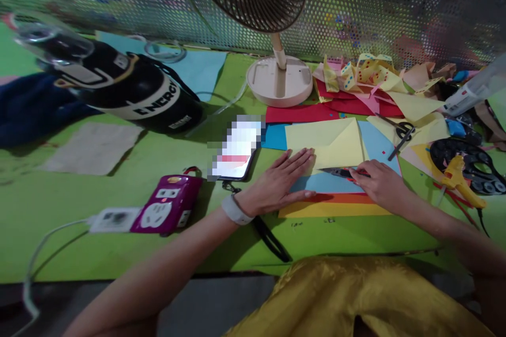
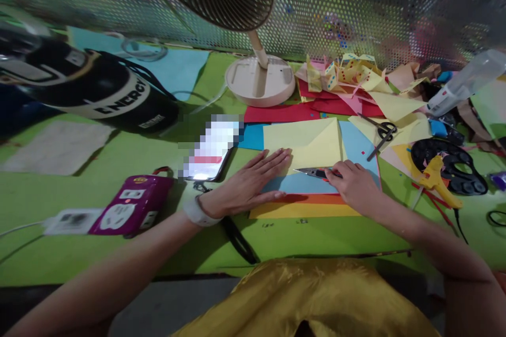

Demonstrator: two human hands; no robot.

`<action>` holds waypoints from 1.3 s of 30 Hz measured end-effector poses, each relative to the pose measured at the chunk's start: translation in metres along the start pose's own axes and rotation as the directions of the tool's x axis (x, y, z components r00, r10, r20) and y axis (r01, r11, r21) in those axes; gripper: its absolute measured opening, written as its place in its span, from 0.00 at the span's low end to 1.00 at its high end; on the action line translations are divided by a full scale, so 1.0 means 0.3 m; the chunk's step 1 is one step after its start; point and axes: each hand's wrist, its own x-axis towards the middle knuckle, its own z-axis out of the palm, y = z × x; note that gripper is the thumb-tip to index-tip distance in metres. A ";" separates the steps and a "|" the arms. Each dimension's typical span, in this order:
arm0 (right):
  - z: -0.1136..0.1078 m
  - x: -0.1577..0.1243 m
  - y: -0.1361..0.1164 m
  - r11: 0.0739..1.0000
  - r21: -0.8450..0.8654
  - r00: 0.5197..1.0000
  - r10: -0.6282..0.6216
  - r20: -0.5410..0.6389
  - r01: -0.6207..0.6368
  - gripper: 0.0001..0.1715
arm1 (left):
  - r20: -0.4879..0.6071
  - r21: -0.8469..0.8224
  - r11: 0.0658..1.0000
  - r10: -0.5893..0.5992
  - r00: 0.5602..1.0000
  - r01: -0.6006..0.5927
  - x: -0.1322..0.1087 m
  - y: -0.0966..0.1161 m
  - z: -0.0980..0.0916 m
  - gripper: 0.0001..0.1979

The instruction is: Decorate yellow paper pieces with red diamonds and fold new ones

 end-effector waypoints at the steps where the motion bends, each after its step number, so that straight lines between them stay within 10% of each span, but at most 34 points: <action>1: 0.000 0.001 -0.001 1.000 -0.001 1.000 -0.002 0.002 0.002 0.18 | 0.009 0.002 1.000 -0.007 1.000 0.007 -0.003 -0.005 -0.003 0.40; 39: -0.007 0.047 -0.006 0.993 0.057 0.993 -0.102 0.051 0.099 0.20 | 0.008 -0.019 0.999 -0.042 0.999 0.042 -0.007 0.012 -0.012 0.43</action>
